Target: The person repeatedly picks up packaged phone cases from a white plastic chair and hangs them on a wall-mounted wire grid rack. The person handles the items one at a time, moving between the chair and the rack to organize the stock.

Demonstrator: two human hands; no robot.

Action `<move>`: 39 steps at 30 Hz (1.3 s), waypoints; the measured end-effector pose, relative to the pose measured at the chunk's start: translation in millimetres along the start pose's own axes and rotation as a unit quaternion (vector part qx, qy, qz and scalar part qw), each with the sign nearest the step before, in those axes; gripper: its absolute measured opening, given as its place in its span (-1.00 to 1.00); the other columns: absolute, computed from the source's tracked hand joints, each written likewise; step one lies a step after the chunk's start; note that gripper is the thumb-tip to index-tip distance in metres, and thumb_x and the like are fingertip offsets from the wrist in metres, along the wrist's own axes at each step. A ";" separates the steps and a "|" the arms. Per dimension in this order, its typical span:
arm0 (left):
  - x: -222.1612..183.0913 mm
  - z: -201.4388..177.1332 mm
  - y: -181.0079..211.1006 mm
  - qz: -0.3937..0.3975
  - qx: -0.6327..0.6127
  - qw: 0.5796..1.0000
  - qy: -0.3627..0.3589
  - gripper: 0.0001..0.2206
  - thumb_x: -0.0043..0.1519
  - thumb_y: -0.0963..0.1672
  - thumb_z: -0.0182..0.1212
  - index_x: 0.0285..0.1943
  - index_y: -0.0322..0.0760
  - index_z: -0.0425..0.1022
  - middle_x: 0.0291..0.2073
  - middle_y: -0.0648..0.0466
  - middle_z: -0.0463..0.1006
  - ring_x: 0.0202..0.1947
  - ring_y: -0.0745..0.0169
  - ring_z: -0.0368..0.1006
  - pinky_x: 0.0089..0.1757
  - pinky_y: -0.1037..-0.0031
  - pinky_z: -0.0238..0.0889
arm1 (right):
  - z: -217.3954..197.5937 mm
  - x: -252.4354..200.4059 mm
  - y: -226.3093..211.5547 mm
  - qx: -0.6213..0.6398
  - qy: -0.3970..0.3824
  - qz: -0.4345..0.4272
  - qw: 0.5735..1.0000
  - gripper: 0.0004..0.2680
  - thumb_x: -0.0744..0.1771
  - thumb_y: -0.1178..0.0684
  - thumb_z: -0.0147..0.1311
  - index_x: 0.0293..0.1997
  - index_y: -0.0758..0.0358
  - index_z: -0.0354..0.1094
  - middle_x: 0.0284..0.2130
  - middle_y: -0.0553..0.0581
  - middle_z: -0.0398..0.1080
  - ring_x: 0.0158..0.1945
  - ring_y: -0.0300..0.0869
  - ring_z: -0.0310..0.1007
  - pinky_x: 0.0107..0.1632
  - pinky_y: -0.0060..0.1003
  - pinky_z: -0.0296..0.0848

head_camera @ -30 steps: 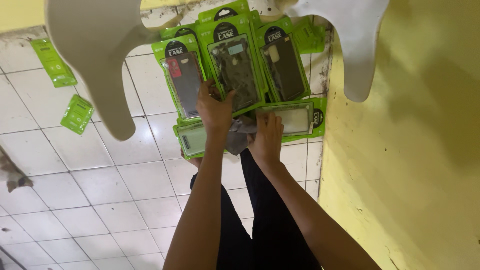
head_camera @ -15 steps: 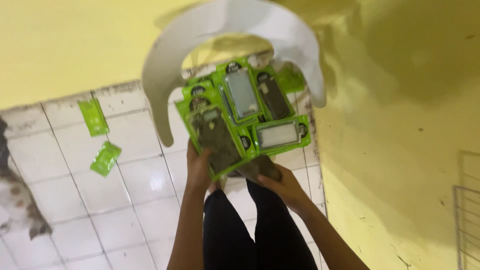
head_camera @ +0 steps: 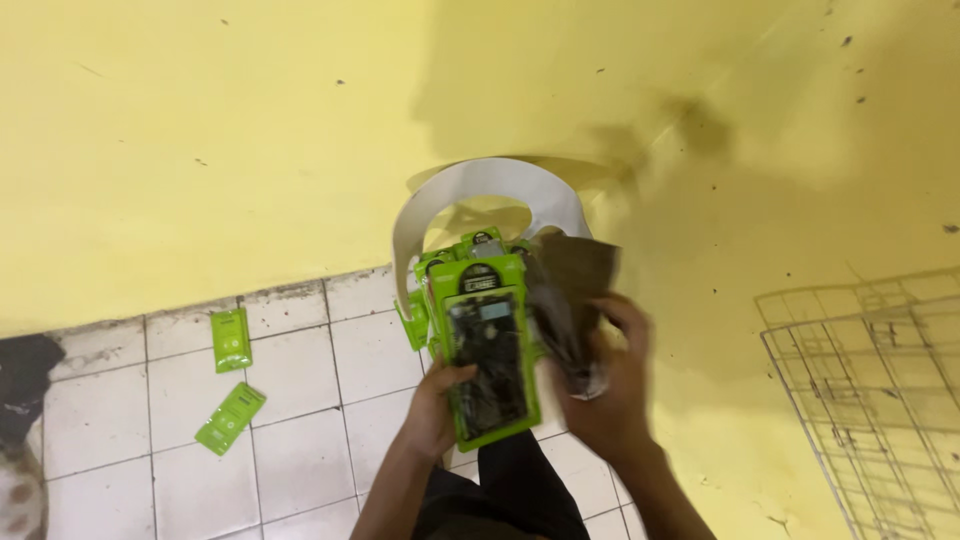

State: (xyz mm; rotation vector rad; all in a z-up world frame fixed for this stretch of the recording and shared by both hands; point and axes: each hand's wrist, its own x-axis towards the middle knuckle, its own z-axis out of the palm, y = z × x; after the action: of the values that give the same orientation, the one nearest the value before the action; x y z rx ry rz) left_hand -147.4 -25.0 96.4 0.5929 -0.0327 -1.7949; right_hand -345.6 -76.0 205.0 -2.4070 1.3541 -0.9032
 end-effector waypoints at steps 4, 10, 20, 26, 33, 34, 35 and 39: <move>-28.6 23.8 -7.9 0.016 -0.063 0.994 -0.083 -0.55 0.42 -0.12 -0.10 0.47 -0.45 0.16 0.31 -0.26 0.32 0.23 -0.09 0.37 0.17 0.19 0.33 | 34.3 12.5 -58.8 0.098 0.002 -0.048 0.994 -0.49 0.24 0.06 0.27 0.26 0.33 0.05 0.41 0.49 -0.12 0.51 0.30 -0.14 0.45 0.17 0.01; -57.7 43.1 22.2 0.109 0.059 0.992 -0.039 -0.48 0.40 0.01 -0.24 0.56 -0.16 0.08 0.40 -0.17 0.33 0.20 0.02 0.35 0.11 0.28 0.31 | 44.5 1.6 -113.3 0.058 -0.124 -0.094 0.986 -0.38 0.27 0.09 0.07 0.54 0.40 -0.08 0.57 0.36 -0.21 0.63 0.29 -0.35 0.56 0.27 -0.33; -60.0 51.5 80.1 0.132 -0.030 0.990 0.050 -0.35 0.40 0.16 -0.37 0.44 -0.34 0.23 0.26 -0.14 0.44 0.21 -0.09 0.40 0.15 0.17 0.30 | 57.7 -50.2 -93.0 0.132 -0.150 -0.054 0.978 -0.47 0.29 0.28 -0.10 0.52 0.26 0.07 0.50 0.26 0.13 0.60 0.15 -0.01 0.55 0.04 -0.02; -51.2 30.6 66.4 0.155 0.122 0.976 0.093 -0.43 0.35 0.08 -0.23 0.48 -0.25 0.11 0.33 -0.19 0.37 0.29 -0.06 0.35 0.18 0.12 0.31 | 72.2 -51.3 -13.0 0.570 0.011 0.526 0.631 -0.57 0.51 0.04 -0.02 0.53 0.53 -0.01 0.34 0.81 -0.20 0.37 0.60 -0.44 0.25 0.39 -0.50; -27.2 32.5 5.9 0.199 0.189 0.960 -0.048 -0.30 0.40 0.06 -0.07 0.65 -0.33 -0.16 0.50 -0.15 0.16 0.40 -0.03 0.21 0.28 0.19 0.13 | 67.4 -54.5 -56.2 0.426 -0.042 0.164 0.889 -0.56 0.40 0.17 -0.02 0.50 0.30 0.00 0.45 0.34 0.04 0.52 0.13 -0.03 0.46 -0.03 -0.01; -30.9 32.7 3.8 0.160 0.104 0.977 -0.090 -0.33 0.44 0.08 -0.16 0.64 -0.41 -0.05 0.53 -0.12 0.15 0.45 0.03 0.16 0.36 0.27 0.00 | 65.2 -54.0 -69.5 0.361 -0.048 0.088 0.927 -0.53 0.38 0.21 -0.02 0.52 0.29 -0.05 0.51 0.36 -0.11 0.57 0.16 -0.19 0.49 0.00 -0.12; -36.0 31.8 4.4 0.145 0.058 0.982 -0.106 -0.32 0.42 0.10 -0.22 0.63 -0.38 -0.05 0.51 -0.11 0.17 0.44 0.02 0.17 0.35 0.24 0.03 | 62.2 -49.9 -78.9 0.292 -0.057 0.012 0.955 -0.49 0.36 0.26 -0.02 0.54 0.28 -0.10 0.56 0.38 -0.26 0.62 0.18 -0.34 0.52 0.02 -0.23; -53.4 30.4 14.5 0.069 -0.042 0.990 -0.113 -0.31 0.39 0.17 -0.35 0.57 -0.31 0.00 0.43 -0.15 0.25 0.38 -0.07 0.23 0.28 0.14 0.13 | 54.5 -16.0 -94.3 0.217 -0.054 -0.023 0.974 -0.48 0.37 0.30 -0.01 0.55 0.25 -0.10 0.58 0.34 -0.35 0.64 0.19 -0.51 0.56 0.07 -0.28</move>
State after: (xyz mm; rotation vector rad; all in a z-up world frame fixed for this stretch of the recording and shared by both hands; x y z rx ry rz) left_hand -137.0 10.5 147.4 0.3173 -0.1493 -1.7114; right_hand -253.1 -16.4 201.2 -2.1197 0.9471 -0.9489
